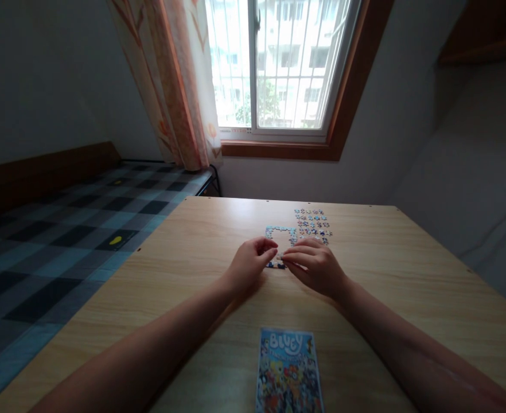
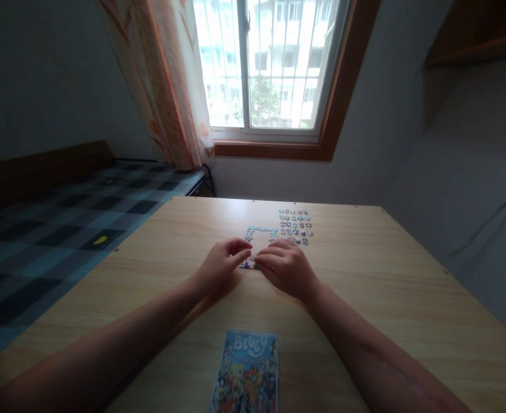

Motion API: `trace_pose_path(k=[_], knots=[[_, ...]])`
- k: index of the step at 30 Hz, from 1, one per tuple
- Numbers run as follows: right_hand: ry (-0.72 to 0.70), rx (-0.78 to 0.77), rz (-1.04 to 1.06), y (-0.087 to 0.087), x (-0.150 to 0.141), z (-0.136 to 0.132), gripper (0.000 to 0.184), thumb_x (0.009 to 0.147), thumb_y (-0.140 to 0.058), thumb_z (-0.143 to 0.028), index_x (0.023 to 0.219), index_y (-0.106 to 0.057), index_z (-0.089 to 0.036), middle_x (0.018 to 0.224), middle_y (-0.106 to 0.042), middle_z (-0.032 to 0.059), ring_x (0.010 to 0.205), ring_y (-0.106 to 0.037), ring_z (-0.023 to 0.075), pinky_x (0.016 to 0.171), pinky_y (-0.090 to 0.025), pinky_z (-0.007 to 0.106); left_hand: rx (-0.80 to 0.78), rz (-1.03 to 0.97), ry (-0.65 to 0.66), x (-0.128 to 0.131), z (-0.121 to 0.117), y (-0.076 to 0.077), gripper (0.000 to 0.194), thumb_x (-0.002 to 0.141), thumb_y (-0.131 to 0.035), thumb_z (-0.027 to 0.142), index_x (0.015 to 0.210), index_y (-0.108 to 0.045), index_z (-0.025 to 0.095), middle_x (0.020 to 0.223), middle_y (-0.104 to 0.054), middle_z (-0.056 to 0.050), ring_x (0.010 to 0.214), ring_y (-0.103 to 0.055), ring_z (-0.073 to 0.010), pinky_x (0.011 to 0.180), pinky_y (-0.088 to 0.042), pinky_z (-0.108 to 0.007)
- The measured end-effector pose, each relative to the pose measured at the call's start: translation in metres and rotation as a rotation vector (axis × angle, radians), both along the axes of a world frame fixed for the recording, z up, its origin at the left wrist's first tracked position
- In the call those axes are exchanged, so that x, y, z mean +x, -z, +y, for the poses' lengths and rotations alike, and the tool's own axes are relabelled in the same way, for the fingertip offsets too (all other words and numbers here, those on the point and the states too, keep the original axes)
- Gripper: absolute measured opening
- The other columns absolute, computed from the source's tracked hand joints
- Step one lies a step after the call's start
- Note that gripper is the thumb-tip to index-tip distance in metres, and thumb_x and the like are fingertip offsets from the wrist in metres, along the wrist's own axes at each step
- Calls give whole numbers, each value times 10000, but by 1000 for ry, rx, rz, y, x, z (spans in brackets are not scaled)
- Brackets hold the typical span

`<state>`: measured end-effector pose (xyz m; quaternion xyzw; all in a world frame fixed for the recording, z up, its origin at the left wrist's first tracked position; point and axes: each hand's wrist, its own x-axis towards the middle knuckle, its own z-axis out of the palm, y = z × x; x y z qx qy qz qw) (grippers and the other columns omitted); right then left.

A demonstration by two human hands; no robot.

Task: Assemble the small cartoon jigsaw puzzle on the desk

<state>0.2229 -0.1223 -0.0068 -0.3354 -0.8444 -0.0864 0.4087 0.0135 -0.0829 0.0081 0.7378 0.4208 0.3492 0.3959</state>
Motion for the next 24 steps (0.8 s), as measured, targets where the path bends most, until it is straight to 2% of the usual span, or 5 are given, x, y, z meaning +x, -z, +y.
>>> trace_pose_path(k=[4, 7, 13, 24], knots=[[-36, -75, -8, 1, 13, 4, 124, 934, -668, -207, 926, -779, -261, 914, -801, 8, 803, -694, 201, 789, -541, 384, 459, 261, -50, -8, 3, 7, 91, 889, -687, 222, 895, -776, 239, 1022, -745, -51, 1005, -636, -232, 964, -502, -413], [-55, -149, -45, 1, 19, 5, 122, 908, -680, -184, 877, -780, -247, 875, -795, 9, 791, -680, 193, 786, -526, 372, 619, 351, -23, -12, 3, 13, 73, 880, -721, 241, 875, -791, 263, 1074, -734, -47, 1037, -607, -243, 974, -498, -440], [-43, -260, -89, 3, 19, 1, 131, 895, -679, -185, 835, -779, -245, 832, -785, 18, 781, -651, 190, 823, -487, 380, 655, 412, 8, -12, 1, 19, 79, 836, -764, 239, 874, -813, 288, 1156, -722, -53, 1080, -590, -267, 975, -517, -483], [-58, -263, -73, 4, 17, 2, 140, 901, -675, -185, 860, -792, -249, 841, -785, 26, 812, -645, 205, 807, -502, 385, 608, 482, 43, -11, 3, 20, 74, 844, -767, 267, 831, -822, 313, 1202, -714, -46, 1128, -579, -286, 988, -512, -516]])
